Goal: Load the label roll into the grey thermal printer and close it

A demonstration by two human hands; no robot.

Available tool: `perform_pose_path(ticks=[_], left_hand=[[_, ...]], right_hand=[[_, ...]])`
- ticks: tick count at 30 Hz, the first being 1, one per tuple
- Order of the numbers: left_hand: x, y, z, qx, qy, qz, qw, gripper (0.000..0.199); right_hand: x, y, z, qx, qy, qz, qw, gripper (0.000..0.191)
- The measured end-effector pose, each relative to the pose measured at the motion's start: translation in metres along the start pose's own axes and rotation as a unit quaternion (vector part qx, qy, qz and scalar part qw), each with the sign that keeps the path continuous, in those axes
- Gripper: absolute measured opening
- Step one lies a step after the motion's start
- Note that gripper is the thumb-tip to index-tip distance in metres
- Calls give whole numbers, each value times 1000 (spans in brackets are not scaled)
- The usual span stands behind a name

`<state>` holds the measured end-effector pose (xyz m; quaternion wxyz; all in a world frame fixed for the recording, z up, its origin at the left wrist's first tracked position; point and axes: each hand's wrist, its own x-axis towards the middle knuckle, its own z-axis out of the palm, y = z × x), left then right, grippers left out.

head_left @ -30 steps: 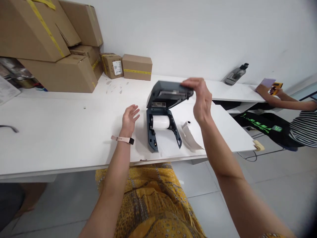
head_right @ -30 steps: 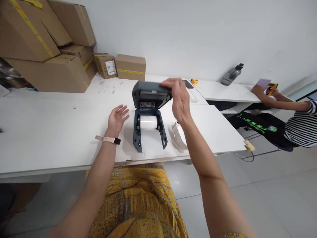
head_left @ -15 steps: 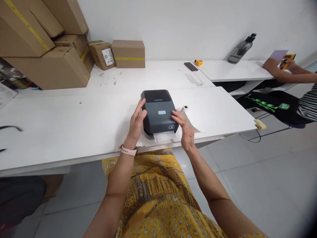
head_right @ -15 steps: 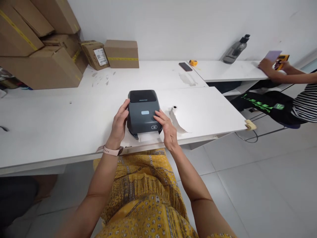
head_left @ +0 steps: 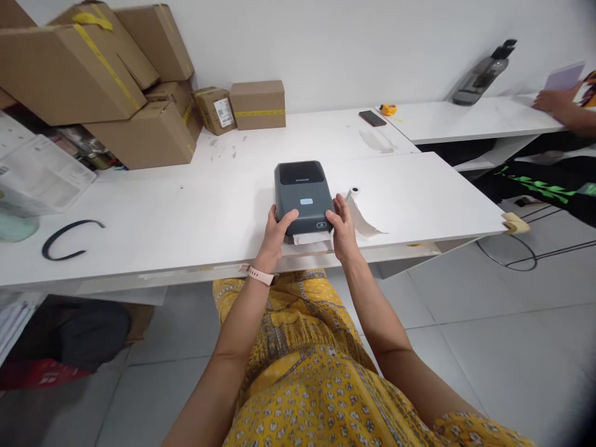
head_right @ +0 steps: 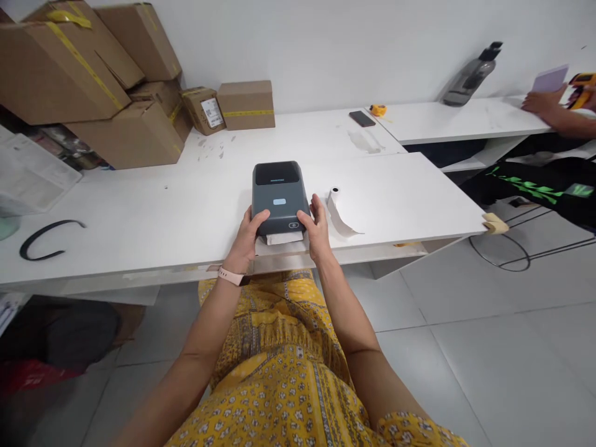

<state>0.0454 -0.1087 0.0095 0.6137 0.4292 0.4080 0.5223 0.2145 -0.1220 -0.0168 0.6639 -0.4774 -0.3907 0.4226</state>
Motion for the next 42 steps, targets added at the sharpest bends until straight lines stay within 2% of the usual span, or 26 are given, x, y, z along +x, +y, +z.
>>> perform_pose_path(ticks=[2, 4, 8, 11, 17, 23, 31, 33, 37, 39, 42], left_hand=[[1, 6, 0, -8, 7, -8, 1000, 68], [0, 12, 0, -5, 7, -24, 1000, 67], [-2, 20, -1, 17, 9, -43, 999, 67], [-3, 20, -1, 21, 16, -36, 999, 66], [-2, 16, -1, 20, 17, -24, 999, 59], [-1, 10, -2, 26, 11, 19, 999, 57], [1, 11, -4, 32, 6, -12, 999, 61], [-2, 3, -2, 31, 6, 12, 999, 64], [-13, -24, 0, 61, 35, 105, 992, 81], [-19, -35, -1, 79, 35, 119, 989, 94], [-24, -41, -6, 79, -2, 111, 991, 111]], right_hand=[[2, -3, 0, 36, -45, 68, 996, 81], [2, -7, -1, 44, -66, 100, 992, 81], [1, -13, -4, 28, -43, 129, 990, 94], [2, -13, -4, -3, -35, 117, 993, 96], [4, -3, -4, -25, -18, 62, 998, 88], [1, 4, -4, -33, -8, 26, 999, 88], [3, 4, -1, -58, -11, 18, 998, 83], [4, 8, -1, -56, -22, 18, 998, 87], [1, 17, 0, -39, -23, 9, 999, 92], [-2, 21, -1, -37, -23, -1, 999, 93], [-8, 24, -1, -36, -26, -18, 999, 95]])
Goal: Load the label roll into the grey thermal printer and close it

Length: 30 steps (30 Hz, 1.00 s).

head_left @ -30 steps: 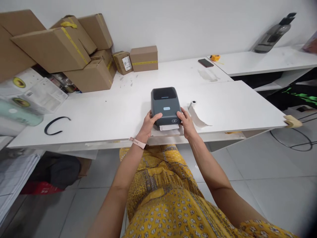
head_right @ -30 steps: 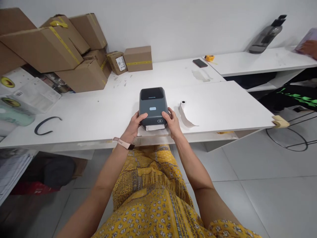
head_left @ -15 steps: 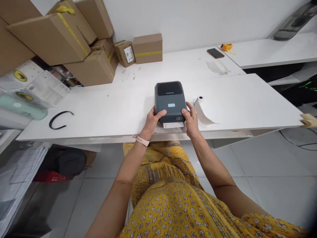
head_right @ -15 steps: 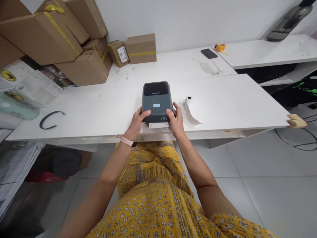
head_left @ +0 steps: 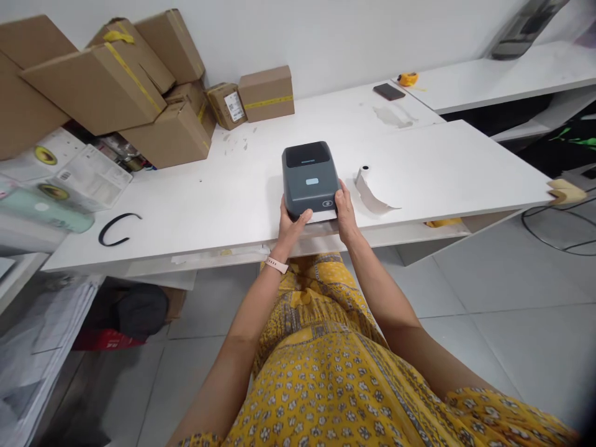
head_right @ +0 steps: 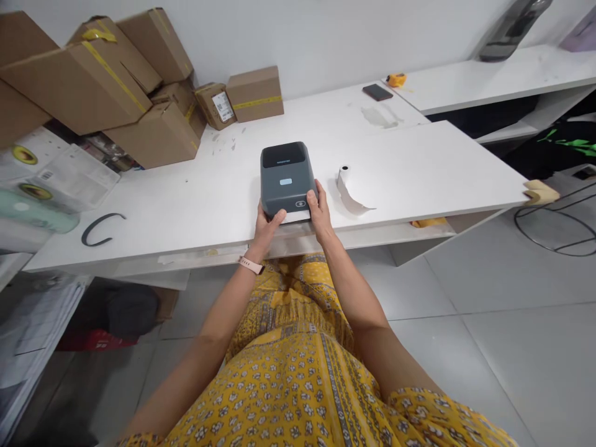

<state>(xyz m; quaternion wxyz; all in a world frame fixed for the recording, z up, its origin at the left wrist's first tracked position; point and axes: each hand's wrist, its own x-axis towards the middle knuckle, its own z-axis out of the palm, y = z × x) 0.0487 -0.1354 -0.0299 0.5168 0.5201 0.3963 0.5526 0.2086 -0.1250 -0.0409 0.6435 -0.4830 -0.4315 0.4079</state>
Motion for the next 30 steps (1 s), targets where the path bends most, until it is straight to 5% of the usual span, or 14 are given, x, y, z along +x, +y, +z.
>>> perform_pose_path(ticks=[5, 14, 21, 25, 28, 30], left_hand=[[2, -2, -7, 16, -31, 7, 999, 121], [7, -11, -15, 176, 76, -42, 981, 103], [2, -9, -13, 310, 82, -34, 946, 88], [3, -12, -22, 290, 34, -25, 956, 81], [-1, -10, -26, 228, -21, -15, 973, 82], [-11, -7, -25, 179, 1, -13, 984, 81]], right_hand=[[-3, 2, -1, -3, -5, -3, 1000, 99], [-1, 2, -2, -11, -5, -2, 1000, 95], [-4, 8, -1, -17, 19, -18, 999, 84], [-5, -12, -4, -114, 53, -147, 981, 61], [3, -33, -7, -199, -5, -260, 945, 42], [10, -42, -7, -228, -55, -286, 929, 41]])
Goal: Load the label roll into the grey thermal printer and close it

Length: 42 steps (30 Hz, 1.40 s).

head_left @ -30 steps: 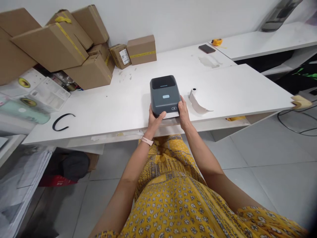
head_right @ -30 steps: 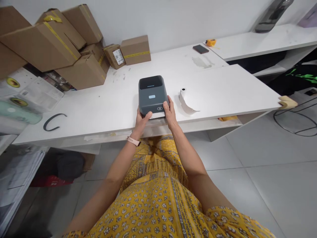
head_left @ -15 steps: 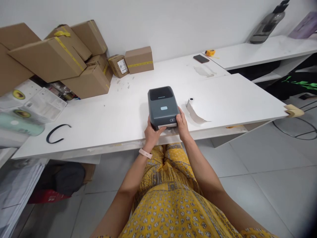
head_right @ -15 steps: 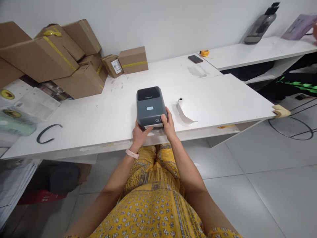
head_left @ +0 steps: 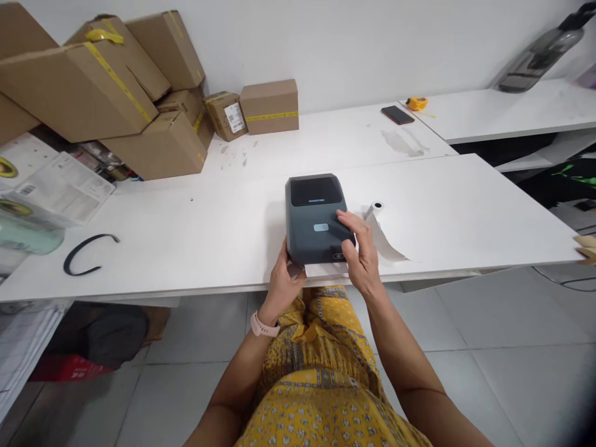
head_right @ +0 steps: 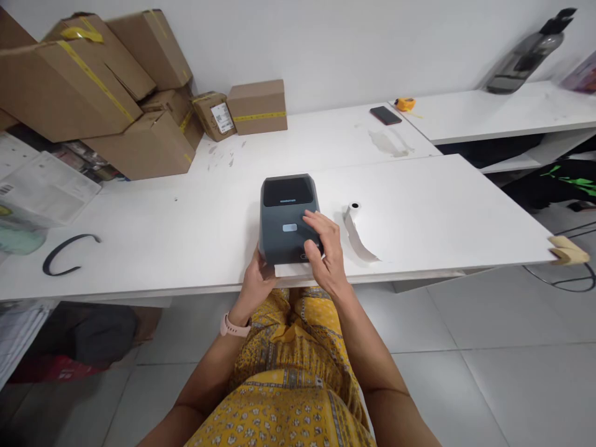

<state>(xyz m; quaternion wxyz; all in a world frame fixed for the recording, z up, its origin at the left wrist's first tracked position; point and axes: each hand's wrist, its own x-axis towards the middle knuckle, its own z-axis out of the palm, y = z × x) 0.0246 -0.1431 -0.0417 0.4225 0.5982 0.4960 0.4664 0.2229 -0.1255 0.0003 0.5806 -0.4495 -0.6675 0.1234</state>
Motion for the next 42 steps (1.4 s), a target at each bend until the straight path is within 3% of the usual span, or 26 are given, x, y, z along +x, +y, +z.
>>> perform_pose_path(ticks=[1, 3, 4, 5, 6, 8, 10, 12, 22, 28, 32, 35, 38, 40, 42], left_hand=[[-8, 3, 1, -24, 37, -7, 999, 77], [-25, 12, 3, -47, 165, -43, 984, 47], [-32, 18, 4, -70, 187, -70, 977, 36], [-37, 24, 5, -106, 145, -103, 978, 41], [-40, 30, 6, -145, 66, -136, 978, 54], [-37, 41, 8, -205, -49, -211, 954, 68], [-26, 50, 13, -233, -94, -264, 931, 71], [-15, 55, 18, -237, -89, -279, 926, 67], [-12, 52, 27, -227, -63, -208, 950, 60], [-12, 47, 28, -211, -54, -196, 956, 58], [-11, 48, 29, -215, -50, -196, 955, 59], [-13, 48, 29, -216, -50, -194, 956, 57], [-19, 47, 24, -202, -52, -176, 962, 57], [-24, 46, 18, -171, 7, -127, 977, 59], [-24, 45, 10, -127, 127, -51, 983, 57]], right_hand=[[4, 1, 0, -8, -17, -10, 1000, 43], [8, 3, 1, -26, -34, -18, 999, 49], [8, 4, 1, -32, -38, -15, 999, 52], [8, 5, 2, -34, -40, -9, 999, 55], [7, 5, 3, -35, -41, -1, 999, 57], [5, 3, 4, -37, -41, 13, 998, 58], [4, 1, 4, -40, -40, 23, 998, 59], [4, 0, 3, -44, -43, 27, 998, 59], [6, -3, 2, -123, -51, 4, 991, 62], [14, -9, 1, -245, -44, -75, 966, 40], [21, -8, 2, -255, -46, -97, 961, 24], [17, -6, -2, -211, -77, -60, 973, 24], [6, -3, -5, -89, -88, 18, 992, 45], [-4, 1, -4, 7, -50, 76, 996, 60], [-13, 7, -1, 71, -3, 119, 990, 66]])
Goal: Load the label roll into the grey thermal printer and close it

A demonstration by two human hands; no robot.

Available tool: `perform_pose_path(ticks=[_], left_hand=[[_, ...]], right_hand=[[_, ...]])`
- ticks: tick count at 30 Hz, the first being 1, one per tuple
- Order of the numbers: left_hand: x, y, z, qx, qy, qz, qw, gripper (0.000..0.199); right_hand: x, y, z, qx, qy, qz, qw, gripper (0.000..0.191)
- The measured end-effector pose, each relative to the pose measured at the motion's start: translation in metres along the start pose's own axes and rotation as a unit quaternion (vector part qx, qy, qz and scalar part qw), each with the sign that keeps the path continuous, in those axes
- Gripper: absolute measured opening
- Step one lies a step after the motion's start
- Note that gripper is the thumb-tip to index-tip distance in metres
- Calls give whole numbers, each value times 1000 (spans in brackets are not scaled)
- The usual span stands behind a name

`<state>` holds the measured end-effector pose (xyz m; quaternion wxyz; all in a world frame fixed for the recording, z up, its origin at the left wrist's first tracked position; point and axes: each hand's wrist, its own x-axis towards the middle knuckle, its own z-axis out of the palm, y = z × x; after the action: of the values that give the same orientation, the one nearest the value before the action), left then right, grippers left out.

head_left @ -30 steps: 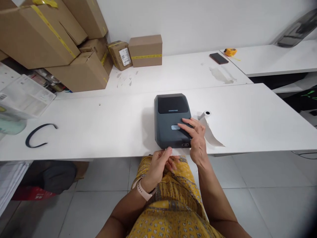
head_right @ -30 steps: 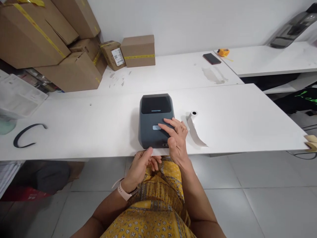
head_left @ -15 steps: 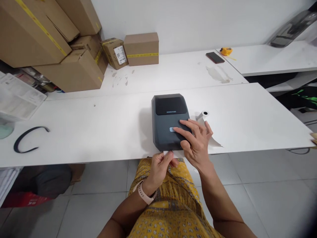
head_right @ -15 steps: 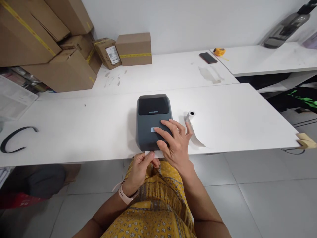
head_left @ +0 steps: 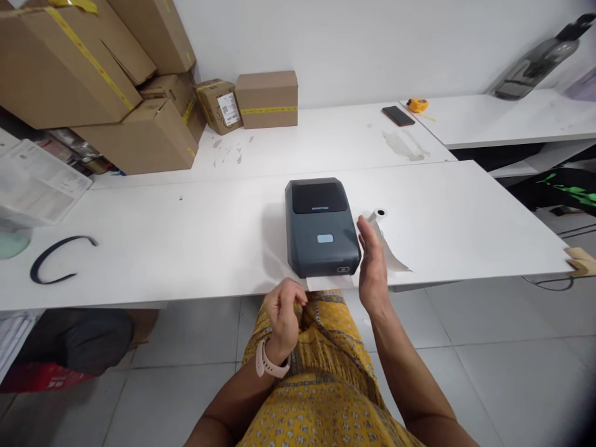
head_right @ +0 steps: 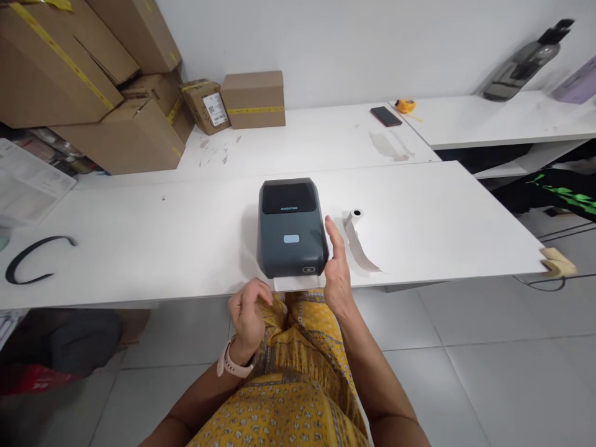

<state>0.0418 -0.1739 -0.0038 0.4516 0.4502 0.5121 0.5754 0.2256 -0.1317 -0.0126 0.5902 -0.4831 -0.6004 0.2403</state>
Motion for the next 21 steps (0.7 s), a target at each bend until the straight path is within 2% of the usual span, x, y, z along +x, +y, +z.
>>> perform_pose_path(ticks=[2, 3, 4, 7, 9, 15, 21], left_hand=[[7, 0, -5, 25, 85, 80, 993, 46], [12, 0, -6, 36, 91, 99, 990, 41], [17, -1, -6, 46, 71, 105, 991, 41], [30, -7, 0, 51, -44, 82, 994, 60], [33, -13, 5, 36, -77, 75, 994, 66], [32, -19, 9, 41, -58, 100, 992, 67], [36, -23, 7, 26, -45, 121, 991, 66]], right_hand=[[-6, 8, 4, 32, 23, 23, 999, 67], [-9, 11, 5, 37, 27, 35, 998, 67], [-12, 13, 7, 38, 28, 48, 998, 67], [-19, 14, 11, 32, 32, 83, 996, 67], [-21, 11, 13, 25, 41, 96, 994, 66], [-19, 2, 14, -12, 51, 87, 995, 68], [-20, 4, 13, -26, 44, 77, 996, 70]])
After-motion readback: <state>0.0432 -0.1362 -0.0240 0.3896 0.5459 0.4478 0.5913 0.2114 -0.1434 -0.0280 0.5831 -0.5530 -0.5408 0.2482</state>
